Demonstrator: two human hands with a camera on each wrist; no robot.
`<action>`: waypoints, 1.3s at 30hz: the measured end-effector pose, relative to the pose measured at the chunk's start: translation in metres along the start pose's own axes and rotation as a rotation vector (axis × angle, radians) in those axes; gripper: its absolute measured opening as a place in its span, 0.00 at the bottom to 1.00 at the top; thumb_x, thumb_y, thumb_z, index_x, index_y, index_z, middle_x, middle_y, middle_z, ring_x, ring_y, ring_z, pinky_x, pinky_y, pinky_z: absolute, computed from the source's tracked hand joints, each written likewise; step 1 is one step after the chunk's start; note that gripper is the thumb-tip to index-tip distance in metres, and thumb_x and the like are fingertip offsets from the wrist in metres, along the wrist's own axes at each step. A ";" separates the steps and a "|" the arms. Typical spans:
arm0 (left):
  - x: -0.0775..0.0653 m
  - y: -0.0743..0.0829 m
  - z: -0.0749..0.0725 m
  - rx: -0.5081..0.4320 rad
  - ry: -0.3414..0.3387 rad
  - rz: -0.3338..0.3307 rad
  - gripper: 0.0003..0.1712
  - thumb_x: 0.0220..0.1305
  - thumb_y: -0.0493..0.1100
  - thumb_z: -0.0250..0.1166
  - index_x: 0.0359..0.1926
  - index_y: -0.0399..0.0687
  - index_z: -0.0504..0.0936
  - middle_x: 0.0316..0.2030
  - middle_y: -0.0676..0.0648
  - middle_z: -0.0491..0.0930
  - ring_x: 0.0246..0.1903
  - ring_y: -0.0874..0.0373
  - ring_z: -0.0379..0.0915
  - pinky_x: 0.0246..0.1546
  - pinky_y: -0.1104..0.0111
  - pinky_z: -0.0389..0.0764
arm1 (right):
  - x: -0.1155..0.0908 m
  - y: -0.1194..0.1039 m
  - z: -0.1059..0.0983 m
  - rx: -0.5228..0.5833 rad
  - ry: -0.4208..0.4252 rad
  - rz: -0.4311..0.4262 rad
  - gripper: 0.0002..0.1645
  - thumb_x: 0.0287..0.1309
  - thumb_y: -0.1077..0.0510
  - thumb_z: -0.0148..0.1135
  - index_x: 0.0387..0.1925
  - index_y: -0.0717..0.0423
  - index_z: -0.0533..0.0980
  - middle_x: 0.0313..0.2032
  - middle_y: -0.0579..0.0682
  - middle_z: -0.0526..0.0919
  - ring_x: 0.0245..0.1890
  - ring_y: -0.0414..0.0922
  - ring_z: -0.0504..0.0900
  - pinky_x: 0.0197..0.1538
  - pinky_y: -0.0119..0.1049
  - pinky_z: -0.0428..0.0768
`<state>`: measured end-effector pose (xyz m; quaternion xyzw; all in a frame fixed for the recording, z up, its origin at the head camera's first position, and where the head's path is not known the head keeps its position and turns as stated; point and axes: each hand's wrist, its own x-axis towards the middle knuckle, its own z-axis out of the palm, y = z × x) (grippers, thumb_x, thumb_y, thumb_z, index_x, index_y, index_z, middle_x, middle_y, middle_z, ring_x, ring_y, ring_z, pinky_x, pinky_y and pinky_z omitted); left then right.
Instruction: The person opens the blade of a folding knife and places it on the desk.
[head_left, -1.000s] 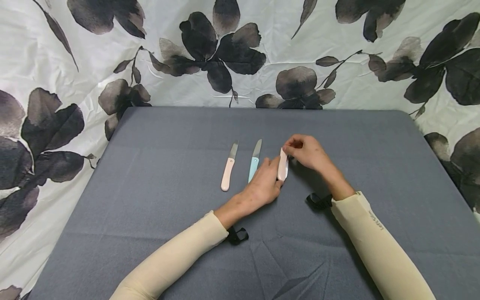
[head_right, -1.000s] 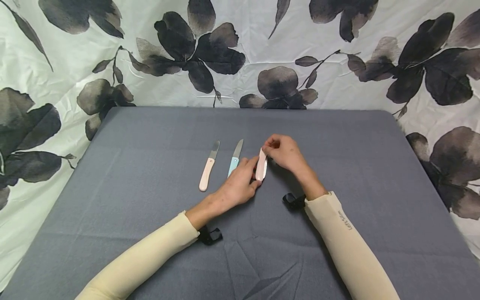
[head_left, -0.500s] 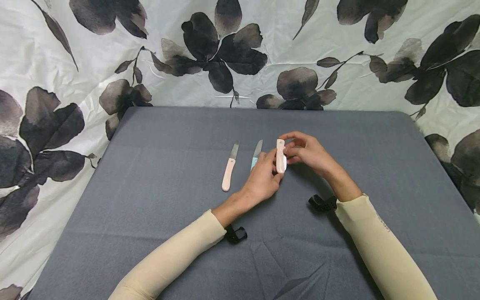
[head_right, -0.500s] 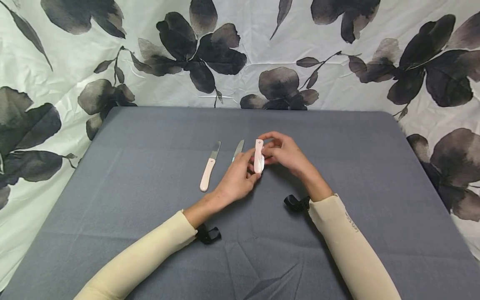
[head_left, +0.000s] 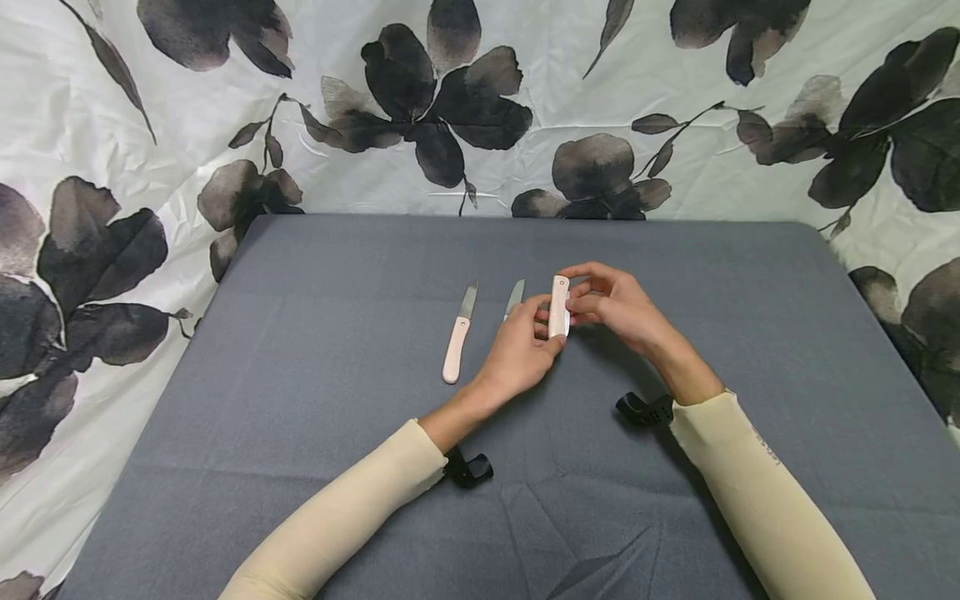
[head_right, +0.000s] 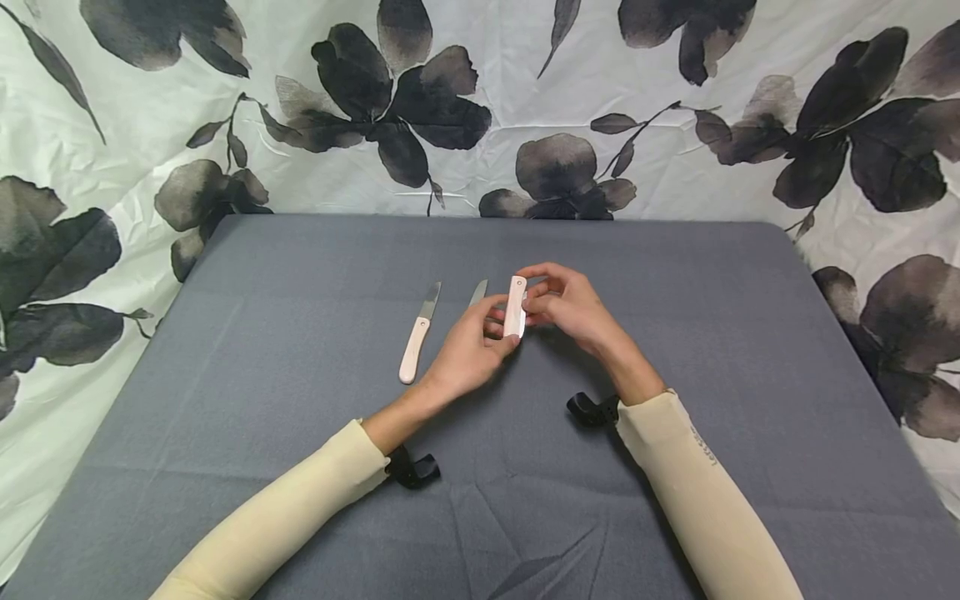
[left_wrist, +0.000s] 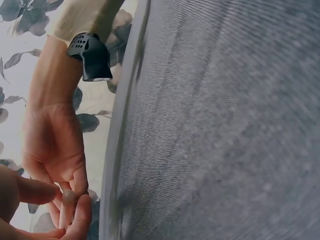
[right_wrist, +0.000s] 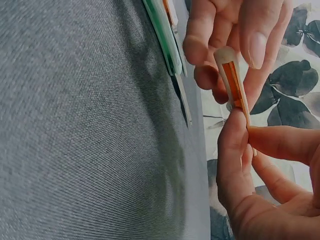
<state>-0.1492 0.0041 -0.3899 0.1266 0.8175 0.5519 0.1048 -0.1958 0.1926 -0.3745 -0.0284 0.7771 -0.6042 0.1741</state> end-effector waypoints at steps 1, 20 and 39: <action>0.001 0.000 0.000 -0.017 0.007 -0.009 0.35 0.70 0.33 0.66 0.75 0.37 0.66 0.58 0.36 0.76 0.51 0.49 0.82 0.47 0.68 0.84 | 0.000 0.000 0.000 0.012 0.001 -0.001 0.27 0.72 0.66 0.58 0.70 0.61 0.70 0.41 0.49 0.81 0.38 0.38 0.86 0.48 0.36 0.88; 0.004 -0.001 -0.007 -0.146 0.017 -0.061 0.36 0.68 0.29 0.65 0.75 0.44 0.69 0.56 0.37 0.82 0.49 0.47 0.85 0.42 0.70 0.82 | 0.006 0.004 -0.003 0.050 -0.018 -0.010 0.27 0.72 0.68 0.56 0.70 0.64 0.71 0.39 0.47 0.83 0.40 0.39 0.85 0.45 0.31 0.87; 0.003 -0.005 -0.008 -0.167 0.037 -0.067 0.37 0.64 0.27 0.65 0.73 0.44 0.71 0.54 0.35 0.82 0.46 0.48 0.85 0.41 0.73 0.81 | 0.003 0.005 -0.010 -0.050 -0.079 0.013 0.28 0.74 0.62 0.56 0.72 0.56 0.70 0.44 0.50 0.80 0.42 0.40 0.82 0.49 0.36 0.84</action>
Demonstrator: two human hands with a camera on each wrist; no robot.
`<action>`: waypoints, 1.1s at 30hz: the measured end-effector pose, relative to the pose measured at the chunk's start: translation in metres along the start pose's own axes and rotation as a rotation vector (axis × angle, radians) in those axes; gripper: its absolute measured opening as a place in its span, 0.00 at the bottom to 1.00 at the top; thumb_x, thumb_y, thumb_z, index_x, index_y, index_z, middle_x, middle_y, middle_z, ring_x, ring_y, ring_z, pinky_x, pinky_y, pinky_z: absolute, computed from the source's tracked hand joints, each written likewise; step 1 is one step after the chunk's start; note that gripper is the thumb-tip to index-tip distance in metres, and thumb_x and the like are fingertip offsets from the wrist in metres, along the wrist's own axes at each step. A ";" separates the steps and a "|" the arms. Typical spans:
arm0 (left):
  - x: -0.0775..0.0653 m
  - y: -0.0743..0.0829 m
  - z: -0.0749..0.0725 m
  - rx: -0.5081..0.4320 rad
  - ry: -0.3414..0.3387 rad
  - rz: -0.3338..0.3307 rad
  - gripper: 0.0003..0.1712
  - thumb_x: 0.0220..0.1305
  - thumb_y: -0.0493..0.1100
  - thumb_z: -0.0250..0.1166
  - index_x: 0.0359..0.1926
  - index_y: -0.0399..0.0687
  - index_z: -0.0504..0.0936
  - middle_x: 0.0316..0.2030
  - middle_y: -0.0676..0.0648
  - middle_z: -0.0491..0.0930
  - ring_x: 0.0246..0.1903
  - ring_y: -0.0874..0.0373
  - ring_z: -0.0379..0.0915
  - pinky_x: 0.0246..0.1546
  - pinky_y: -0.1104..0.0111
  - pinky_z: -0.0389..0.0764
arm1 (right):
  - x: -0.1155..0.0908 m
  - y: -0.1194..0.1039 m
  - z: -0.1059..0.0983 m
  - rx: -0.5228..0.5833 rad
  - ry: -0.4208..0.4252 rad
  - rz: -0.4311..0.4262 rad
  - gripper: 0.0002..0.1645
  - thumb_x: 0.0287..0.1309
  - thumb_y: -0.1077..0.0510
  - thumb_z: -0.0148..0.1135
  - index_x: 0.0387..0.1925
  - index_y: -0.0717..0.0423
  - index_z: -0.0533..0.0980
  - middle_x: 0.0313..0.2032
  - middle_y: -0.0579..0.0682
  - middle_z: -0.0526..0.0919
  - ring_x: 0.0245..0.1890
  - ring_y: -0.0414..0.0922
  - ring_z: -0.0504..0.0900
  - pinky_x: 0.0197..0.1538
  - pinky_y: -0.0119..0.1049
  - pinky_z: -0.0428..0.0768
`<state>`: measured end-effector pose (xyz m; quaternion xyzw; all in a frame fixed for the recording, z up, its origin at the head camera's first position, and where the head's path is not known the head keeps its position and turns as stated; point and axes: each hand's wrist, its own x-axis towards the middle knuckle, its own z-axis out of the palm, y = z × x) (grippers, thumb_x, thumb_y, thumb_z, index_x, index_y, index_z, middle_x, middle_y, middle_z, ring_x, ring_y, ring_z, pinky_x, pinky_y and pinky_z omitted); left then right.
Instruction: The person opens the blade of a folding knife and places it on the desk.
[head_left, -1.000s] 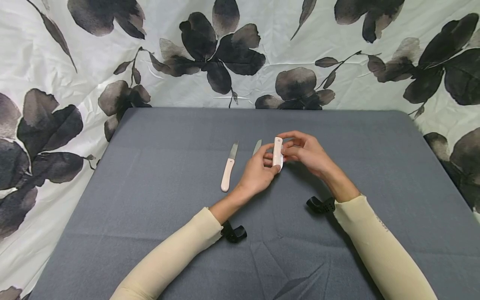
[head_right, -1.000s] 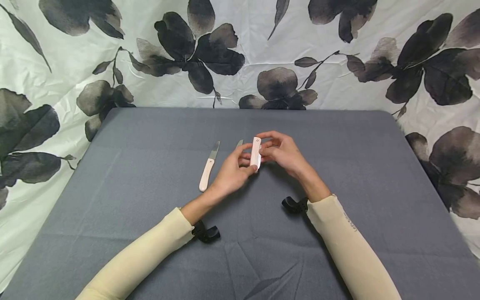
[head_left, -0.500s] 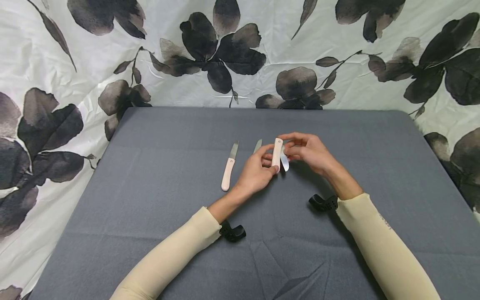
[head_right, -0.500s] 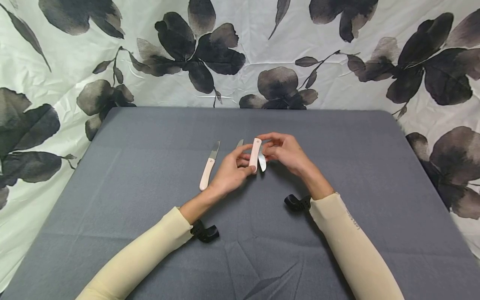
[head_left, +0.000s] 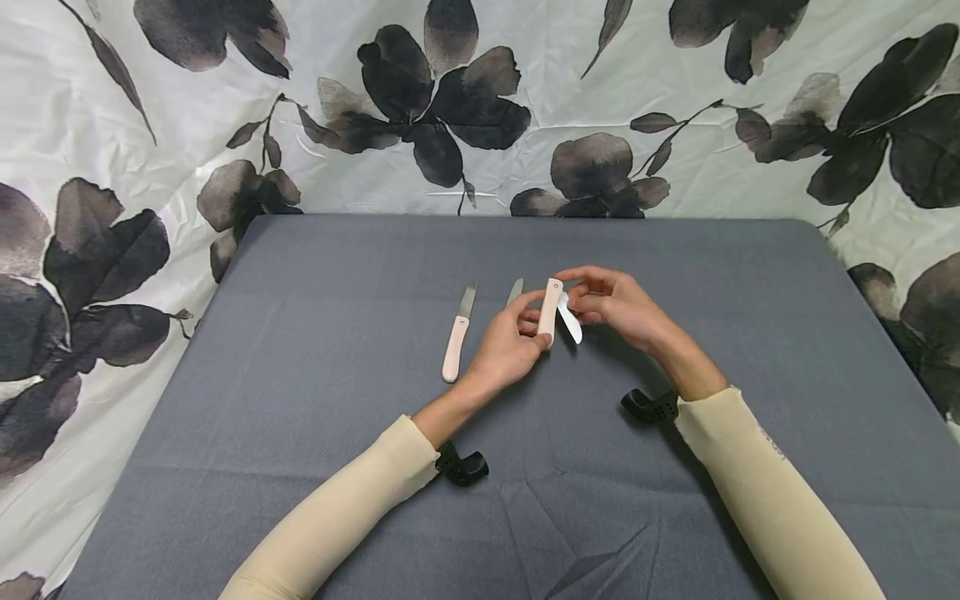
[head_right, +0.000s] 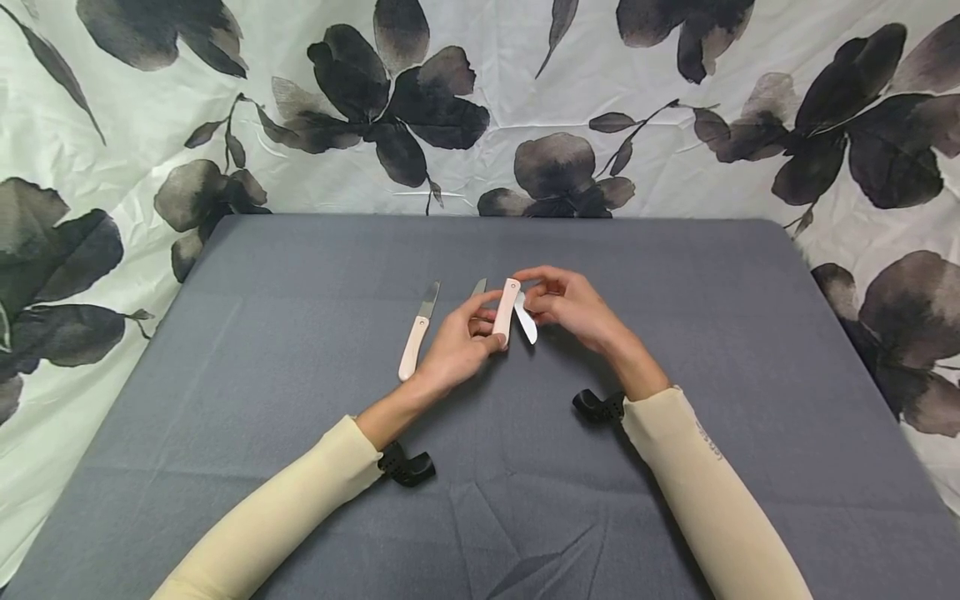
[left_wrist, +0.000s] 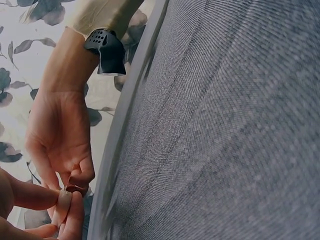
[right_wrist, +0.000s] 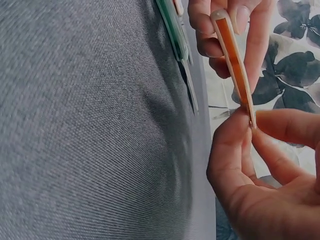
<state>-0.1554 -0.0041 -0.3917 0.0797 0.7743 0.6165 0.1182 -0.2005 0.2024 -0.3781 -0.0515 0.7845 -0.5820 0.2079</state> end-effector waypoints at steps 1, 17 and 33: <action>0.000 0.000 0.000 -0.011 0.005 0.000 0.37 0.64 0.27 0.65 0.73 0.44 0.71 0.54 0.35 0.81 0.46 0.48 0.85 0.41 0.73 0.81 | 0.000 0.000 0.001 0.004 0.001 0.003 0.28 0.74 0.62 0.57 0.73 0.55 0.69 0.44 0.50 0.80 0.42 0.40 0.82 0.49 0.37 0.85; 0.000 0.000 0.001 -0.050 0.045 0.010 0.38 0.65 0.27 0.65 0.75 0.46 0.69 0.55 0.36 0.79 0.45 0.51 0.85 0.41 0.71 0.83 | -0.004 0.002 0.001 -0.061 -0.022 -0.035 0.32 0.71 0.64 0.62 0.74 0.53 0.69 0.42 0.48 0.82 0.38 0.39 0.83 0.46 0.39 0.87; -0.006 -0.001 -0.004 -0.032 0.023 0.012 0.38 0.64 0.26 0.65 0.75 0.46 0.70 0.55 0.36 0.78 0.43 0.53 0.83 0.37 0.73 0.80 | -0.007 0.002 -0.004 -0.147 0.031 -0.049 0.26 0.72 0.64 0.58 0.69 0.54 0.75 0.47 0.53 0.80 0.35 0.44 0.80 0.40 0.39 0.81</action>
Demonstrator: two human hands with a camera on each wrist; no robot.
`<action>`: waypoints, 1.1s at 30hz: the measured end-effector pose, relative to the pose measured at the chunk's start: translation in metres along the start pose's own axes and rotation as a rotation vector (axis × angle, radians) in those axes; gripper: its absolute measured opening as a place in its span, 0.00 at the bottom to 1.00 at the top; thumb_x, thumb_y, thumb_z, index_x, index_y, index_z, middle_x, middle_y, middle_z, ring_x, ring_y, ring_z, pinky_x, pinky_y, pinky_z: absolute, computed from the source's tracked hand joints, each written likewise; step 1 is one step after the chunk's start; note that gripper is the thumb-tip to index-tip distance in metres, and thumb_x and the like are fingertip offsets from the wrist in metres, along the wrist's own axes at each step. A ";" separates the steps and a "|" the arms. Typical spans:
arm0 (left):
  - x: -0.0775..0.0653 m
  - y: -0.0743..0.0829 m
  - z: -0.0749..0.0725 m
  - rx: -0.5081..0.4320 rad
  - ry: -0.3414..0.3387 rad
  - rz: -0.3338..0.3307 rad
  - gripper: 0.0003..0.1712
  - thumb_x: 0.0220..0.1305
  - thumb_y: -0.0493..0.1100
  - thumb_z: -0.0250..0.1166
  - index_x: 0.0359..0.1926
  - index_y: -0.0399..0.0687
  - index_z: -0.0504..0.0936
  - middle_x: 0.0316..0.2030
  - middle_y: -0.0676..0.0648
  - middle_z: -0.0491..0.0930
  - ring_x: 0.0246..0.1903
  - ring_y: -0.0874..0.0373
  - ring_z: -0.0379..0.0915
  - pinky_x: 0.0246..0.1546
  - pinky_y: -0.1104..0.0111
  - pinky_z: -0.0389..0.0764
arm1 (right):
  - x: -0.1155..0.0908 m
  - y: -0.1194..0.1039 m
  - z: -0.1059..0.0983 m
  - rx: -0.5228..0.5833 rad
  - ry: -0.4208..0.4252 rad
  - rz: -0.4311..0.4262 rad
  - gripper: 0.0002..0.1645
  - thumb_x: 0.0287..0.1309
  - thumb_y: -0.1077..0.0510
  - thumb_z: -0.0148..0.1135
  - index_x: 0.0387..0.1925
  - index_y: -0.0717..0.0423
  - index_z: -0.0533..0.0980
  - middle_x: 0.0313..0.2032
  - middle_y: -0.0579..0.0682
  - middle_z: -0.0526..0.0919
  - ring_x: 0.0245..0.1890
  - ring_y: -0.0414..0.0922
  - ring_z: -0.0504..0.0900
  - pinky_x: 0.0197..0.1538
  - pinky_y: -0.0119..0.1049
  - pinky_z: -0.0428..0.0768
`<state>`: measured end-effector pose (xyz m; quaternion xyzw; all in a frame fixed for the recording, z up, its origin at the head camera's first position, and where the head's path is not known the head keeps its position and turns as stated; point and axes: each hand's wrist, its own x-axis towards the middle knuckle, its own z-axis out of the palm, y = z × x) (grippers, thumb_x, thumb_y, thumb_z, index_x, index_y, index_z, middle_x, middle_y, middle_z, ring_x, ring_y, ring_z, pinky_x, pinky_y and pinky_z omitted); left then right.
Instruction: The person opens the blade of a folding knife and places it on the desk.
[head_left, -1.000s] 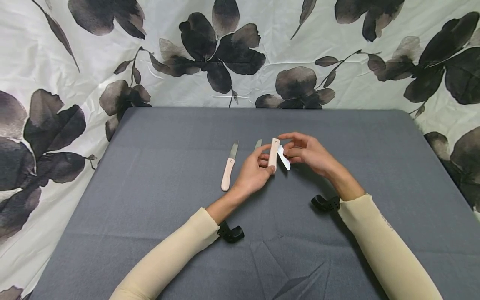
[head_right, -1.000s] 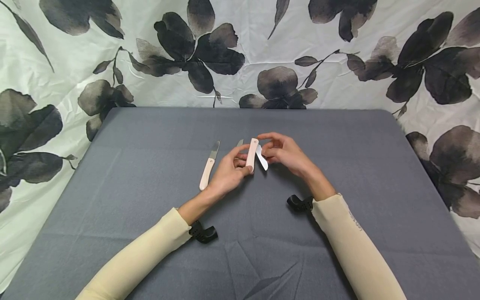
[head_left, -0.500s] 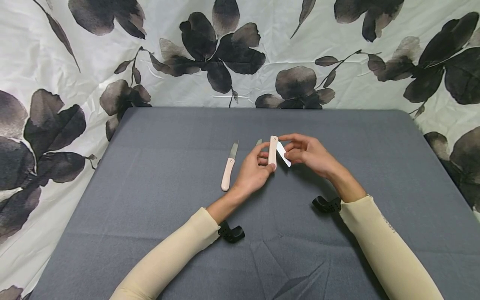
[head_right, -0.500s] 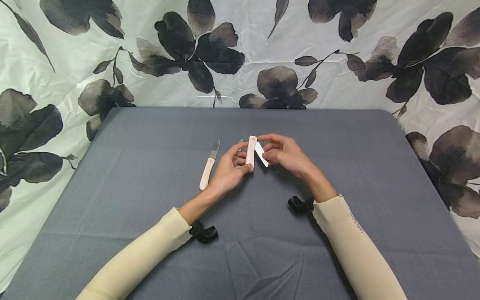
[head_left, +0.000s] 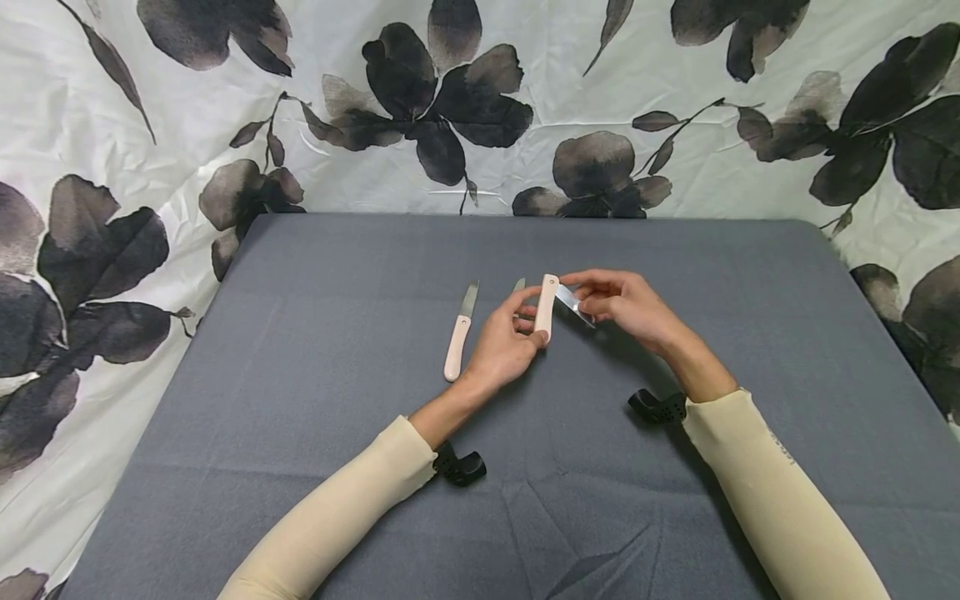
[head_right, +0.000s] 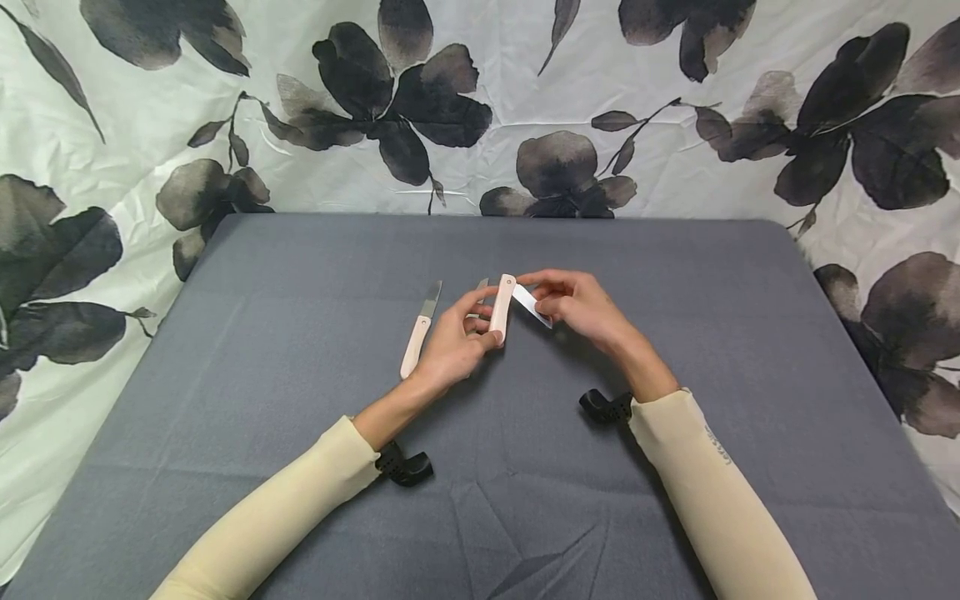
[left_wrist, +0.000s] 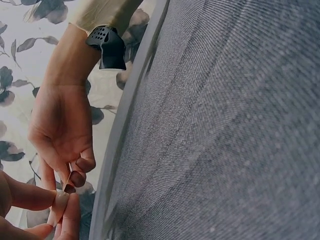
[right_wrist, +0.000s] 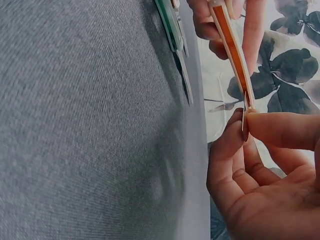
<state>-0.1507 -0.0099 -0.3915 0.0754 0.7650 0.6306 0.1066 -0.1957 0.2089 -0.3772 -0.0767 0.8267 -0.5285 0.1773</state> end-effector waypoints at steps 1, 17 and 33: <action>0.000 0.000 0.000 0.002 -0.002 -0.001 0.38 0.64 0.26 0.65 0.74 0.46 0.70 0.55 0.37 0.78 0.43 0.53 0.83 0.37 0.73 0.80 | 0.000 0.000 0.000 -0.006 0.001 -0.001 0.25 0.73 0.64 0.58 0.69 0.54 0.76 0.47 0.52 0.80 0.35 0.45 0.80 0.40 0.39 0.80; 0.000 -0.003 -0.003 0.016 -0.040 -0.025 0.38 0.61 0.25 0.66 0.72 0.48 0.74 0.50 0.39 0.81 0.39 0.56 0.83 0.35 0.73 0.80 | 0.000 -0.002 -0.007 -0.067 0.025 0.028 0.23 0.73 0.65 0.54 0.65 0.55 0.79 0.51 0.56 0.81 0.40 0.40 0.75 0.42 0.38 0.76; 0.003 -0.001 -0.006 -0.055 -0.080 -0.056 0.38 0.60 0.25 0.65 0.71 0.48 0.74 0.48 0.40 0.81 0.36 0.60 0.81 0.35 0.74 0.78 | 0.010 -0.004 -0.009 -0.089 0.084 0.056 0.21 0.77 0.60 0.50 0.65 0.56 0.78 0.50 0.55 0.80 0.41 0.47 0.76 0.44 0.40 0.77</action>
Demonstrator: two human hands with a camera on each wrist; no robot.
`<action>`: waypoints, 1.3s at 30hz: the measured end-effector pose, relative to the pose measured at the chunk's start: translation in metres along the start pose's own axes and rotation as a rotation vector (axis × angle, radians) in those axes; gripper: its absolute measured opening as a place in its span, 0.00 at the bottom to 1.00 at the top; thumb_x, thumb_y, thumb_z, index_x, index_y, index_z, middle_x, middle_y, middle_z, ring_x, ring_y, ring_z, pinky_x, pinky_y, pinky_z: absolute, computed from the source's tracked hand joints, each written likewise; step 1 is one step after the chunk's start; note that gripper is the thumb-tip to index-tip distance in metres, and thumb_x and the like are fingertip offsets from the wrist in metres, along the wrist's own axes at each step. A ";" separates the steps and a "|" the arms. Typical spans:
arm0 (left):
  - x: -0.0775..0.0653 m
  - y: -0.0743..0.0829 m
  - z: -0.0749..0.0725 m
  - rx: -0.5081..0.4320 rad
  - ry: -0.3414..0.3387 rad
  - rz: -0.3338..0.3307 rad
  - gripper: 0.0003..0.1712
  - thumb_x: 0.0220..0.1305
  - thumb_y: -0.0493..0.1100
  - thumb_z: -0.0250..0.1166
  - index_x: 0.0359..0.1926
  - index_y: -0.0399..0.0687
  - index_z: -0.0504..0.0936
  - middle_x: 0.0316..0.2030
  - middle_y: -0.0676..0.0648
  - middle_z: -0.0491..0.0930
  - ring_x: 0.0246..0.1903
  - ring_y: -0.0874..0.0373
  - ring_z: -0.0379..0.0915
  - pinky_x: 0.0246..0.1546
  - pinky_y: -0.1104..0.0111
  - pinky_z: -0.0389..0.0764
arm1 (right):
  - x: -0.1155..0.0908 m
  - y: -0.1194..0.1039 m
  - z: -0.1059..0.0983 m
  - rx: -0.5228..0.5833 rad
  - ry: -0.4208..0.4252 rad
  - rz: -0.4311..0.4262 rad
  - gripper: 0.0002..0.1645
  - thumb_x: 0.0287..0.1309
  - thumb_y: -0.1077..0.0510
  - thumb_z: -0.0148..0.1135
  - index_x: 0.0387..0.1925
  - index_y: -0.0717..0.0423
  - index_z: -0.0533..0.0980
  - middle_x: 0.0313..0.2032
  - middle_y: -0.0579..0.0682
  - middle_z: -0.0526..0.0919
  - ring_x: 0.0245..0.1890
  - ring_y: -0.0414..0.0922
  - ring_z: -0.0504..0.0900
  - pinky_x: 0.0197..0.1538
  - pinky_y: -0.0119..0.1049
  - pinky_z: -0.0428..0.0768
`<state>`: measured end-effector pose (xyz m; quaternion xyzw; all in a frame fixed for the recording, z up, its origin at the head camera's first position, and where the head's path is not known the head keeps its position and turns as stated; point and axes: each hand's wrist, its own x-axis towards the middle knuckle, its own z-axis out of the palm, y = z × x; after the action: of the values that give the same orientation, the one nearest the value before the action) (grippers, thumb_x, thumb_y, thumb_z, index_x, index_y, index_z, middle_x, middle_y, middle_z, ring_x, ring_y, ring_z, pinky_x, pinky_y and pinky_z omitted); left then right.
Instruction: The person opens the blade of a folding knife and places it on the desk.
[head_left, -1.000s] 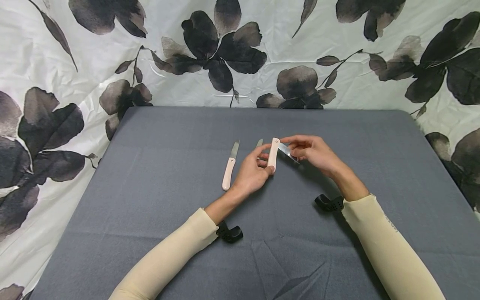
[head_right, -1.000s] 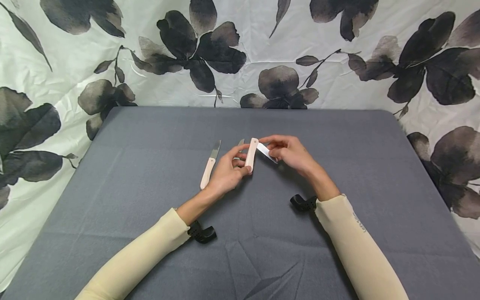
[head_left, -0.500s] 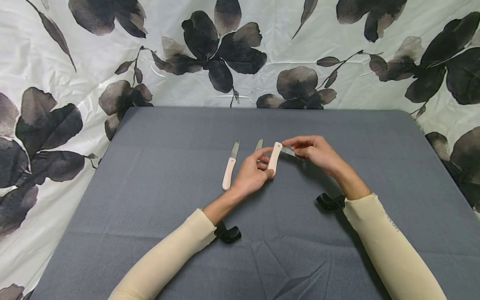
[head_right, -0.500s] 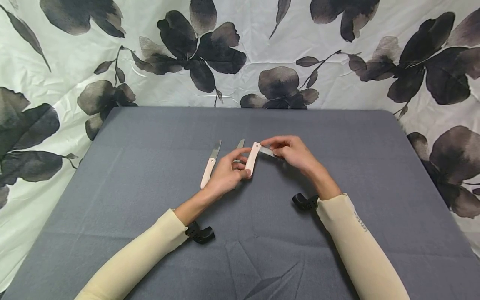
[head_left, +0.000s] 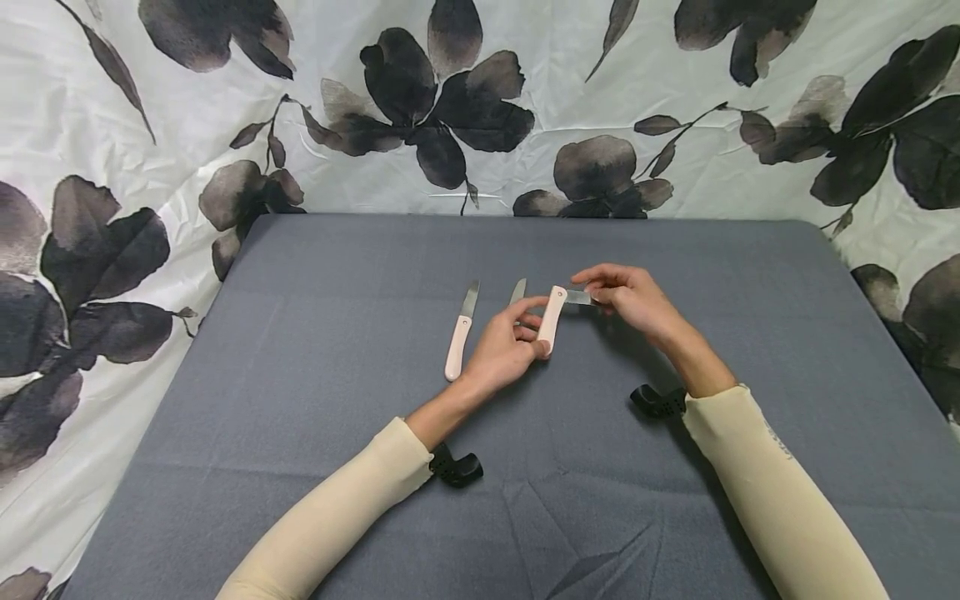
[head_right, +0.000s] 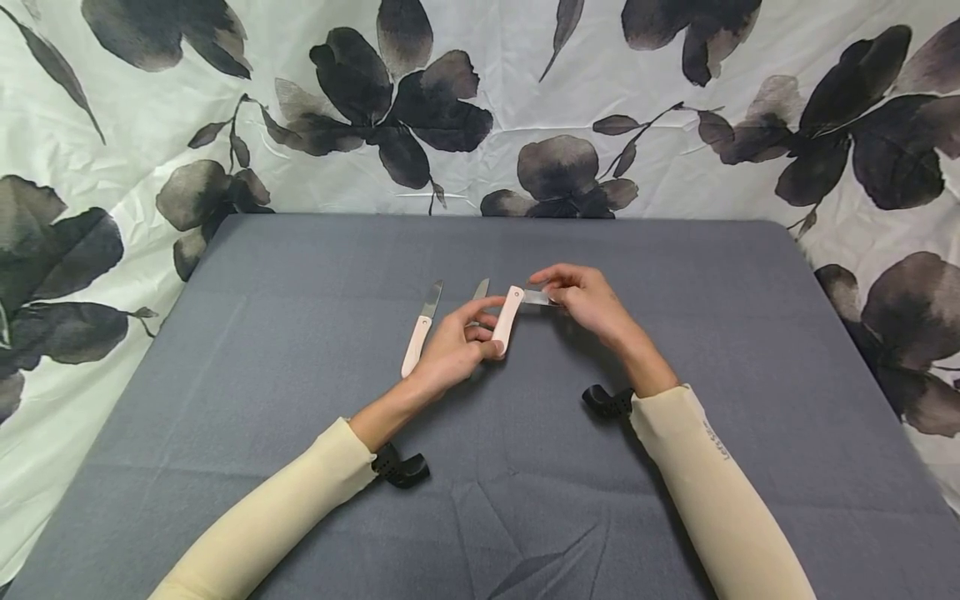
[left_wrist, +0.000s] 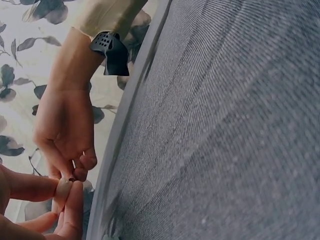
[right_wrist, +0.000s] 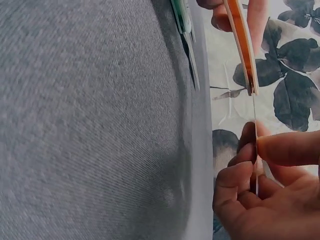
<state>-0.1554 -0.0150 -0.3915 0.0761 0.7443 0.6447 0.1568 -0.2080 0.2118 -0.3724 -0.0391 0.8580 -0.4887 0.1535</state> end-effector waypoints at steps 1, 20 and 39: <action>0.000 0.000 0.000 -0.006 0.007 -0.001 0.38 0.60 0.25 0.65 0.71 0.48 0.74 0.48 0.40 0.80 0.36 0.61 0.80 0.35 0.74 0.78 | 0.000 0.000 0.001 0.014 0.015 -0.002 0.21 0.77 0.59 0.52 0.65 0.56 0.78 0.50 0.54 0.81 0.41 0.46 0.77 0.45 0.39 0.78; -0.005 0.001 0.013 -0.076 0.091 0.002 0.38 0.65 0.29 0.66 0.74 0.52 0.70 0.54 0.39 0.79 0.46 0.51 0.85 0.39 0.70 0.82 | 0.001 -0.003 0.027 1.069 0.231 0.240 0.36 0.73 0.70 0.54 0.76 0.60 0.53 0.63 0.56 0.67 0.68 0.51 0.73 0.70 0.39 0.77; -0.008 -0.001 0.028 -0.141 0.148 0.044 0.38 0.65 0.26 0.65 0.74 0.48 0.70 0.53 0.38 0.78 0.43 0.54 0.84 0.37 0.75 0.80 | -0.005 -0.007 0.049 1.279 0.454 0.130 0.08 0.68 0.72 0.60 0.38 0.60 0.71 0.46 0.54 0.79 0.52 0.48 0.83 0.61 0.40 0.84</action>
<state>-0.1386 0.0087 -0.3948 0.0334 0.7049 0.7025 0.0921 -0.1886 0.1688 -0.3891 0.2145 0.4120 -0.8856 -0.0082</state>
